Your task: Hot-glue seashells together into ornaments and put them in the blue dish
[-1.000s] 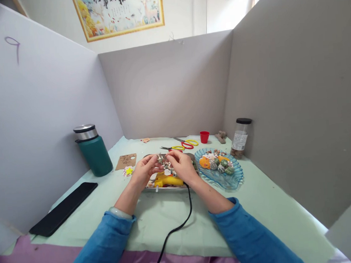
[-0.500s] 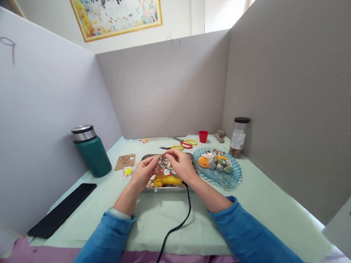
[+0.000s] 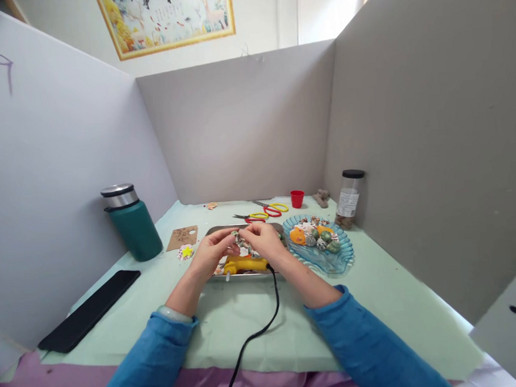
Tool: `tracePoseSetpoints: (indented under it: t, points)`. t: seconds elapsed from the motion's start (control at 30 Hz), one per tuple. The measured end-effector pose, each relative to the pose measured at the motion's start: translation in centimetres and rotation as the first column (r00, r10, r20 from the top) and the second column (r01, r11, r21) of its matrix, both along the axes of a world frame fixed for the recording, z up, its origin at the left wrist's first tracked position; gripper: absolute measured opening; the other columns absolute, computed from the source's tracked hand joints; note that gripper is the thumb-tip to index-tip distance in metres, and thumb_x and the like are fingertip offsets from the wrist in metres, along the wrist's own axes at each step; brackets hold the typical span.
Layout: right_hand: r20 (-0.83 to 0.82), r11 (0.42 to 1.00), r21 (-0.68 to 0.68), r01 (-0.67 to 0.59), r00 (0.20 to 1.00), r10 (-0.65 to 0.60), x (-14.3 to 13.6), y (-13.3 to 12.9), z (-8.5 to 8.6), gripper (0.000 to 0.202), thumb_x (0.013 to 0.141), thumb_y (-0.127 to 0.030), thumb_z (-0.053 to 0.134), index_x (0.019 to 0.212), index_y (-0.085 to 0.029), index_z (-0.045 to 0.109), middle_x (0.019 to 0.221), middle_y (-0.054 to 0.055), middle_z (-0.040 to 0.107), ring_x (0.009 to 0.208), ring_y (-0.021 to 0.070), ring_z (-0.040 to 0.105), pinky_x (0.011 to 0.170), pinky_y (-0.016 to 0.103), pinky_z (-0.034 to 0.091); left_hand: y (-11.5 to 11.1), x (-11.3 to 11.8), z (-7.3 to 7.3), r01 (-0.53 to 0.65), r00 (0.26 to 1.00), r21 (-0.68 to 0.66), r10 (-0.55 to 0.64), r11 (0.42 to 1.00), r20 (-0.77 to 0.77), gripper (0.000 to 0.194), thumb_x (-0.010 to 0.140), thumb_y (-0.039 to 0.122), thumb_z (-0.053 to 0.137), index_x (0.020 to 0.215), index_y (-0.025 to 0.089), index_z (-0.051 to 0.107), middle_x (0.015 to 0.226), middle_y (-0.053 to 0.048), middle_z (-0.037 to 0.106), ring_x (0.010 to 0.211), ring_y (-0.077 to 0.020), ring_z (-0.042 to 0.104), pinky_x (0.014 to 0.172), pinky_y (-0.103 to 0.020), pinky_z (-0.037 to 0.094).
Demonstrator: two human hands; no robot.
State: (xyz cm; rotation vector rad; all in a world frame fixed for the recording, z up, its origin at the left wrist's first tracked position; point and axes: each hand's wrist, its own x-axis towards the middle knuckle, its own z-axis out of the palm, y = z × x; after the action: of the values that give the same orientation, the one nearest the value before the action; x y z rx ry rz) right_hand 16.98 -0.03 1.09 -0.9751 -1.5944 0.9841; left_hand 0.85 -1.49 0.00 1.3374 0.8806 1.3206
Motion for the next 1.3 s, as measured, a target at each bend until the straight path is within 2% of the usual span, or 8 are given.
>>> tracePoseSetpoints:
  t: [0.2,0.43,0.73,1.03,1.3]
  points:
    - [0.095,0.990,0.118,0.074,0.992,-0.086,-0.18,0.58,-0.53,0.024,0.074,-0.038,0.056,0.060,-0.019,0.052,0.056,-0.004,0.049,0.055,0.0113,0.044,0.053,0.024,0.034,-0.28,0.24,0.23,-0.030,1.000,-0.023,0.029,0.999,-0.010,0.040,0.065,0.036,0.078,0.096,0.012,0.069,0.069,-0.003,0.067,0.061,-0.0128,0.063,0.064,-0.026,0.054]
    - [0.149,0.977,0.190,0.095,0.981,-0.124,-0.39,0.42,-0.58,0.019,0.073,-0.033,0.053,0.060,-0.020,0.050,0.056,-0.003,0.052,0.053,0.0125,0.045,0.053,0.025,0.033,0.03,0.15,-0.03,-0.035,0.999,-0.035,0.035,0.999,-0.015,0.041,0.064,0.039,0.078,0.093,0.012,0.066,0.068,-0.003,0.067,0.059,-0.0124,0.064,0.062,-0.025,0.054]
    - [0.137,0.977,0.195,0.085,0.984,-0.113,-0.59,0.22,-0.79,0.020,0.075,-0.033,0.052,0.060,-0.021,0.049,0.055,-0.003,0.050,0.054,0.0131,0.044,0.053,0.025,0.032,0.34,-0.05,-0.53,-0.017,1.000,-0.015,0.017,1.000,-0.005,0.040,0.067,0.038,0.076,0.095,0.012,0.065,0.074,-0.003,0.067,0.062,-0.0127,0.065,0.067,-0.028,0.055]
    - [0.141,0.970,0.213,0.115,0.979,-0.147,-0.17,-0.05,-0.25,0.024,0.082,-0.034,0.047,0.067,-0.019,0.058,0.059,-0.002,0.057,0.056,0.0133,0.049,0.056,0.025,0.034,0.20,-0.07,-0.35,0.015,0.998,0.030,-0.017,0.999,0.067,0.041,0.071,0.037,0.074,0.105,0.014,0.066,0.087,-0.006,0.067,0.072,-0.0139,0.064,0.071,-0.031,0.055]
    - [0.096,0.949,0.275,0.154,0.978,-0.186,-0.30,-0.04,-0.60,0.017,0.081,-0.031,0.052,0.072,-0.019,0.058,0.062,-0.002,0.057,0.058,0.0131,0.050,0.058,0.024,0.036,0.31,-0.11,-0.28,0.016,0.993,0.017,-0.018,1.000,0.119,0.044,0.073,0.037,0.073,0.108,0.012,0.063,0.079,-0.004,0.066,0.068,-0.0139,0.064,0.068,-0.030,0.055]
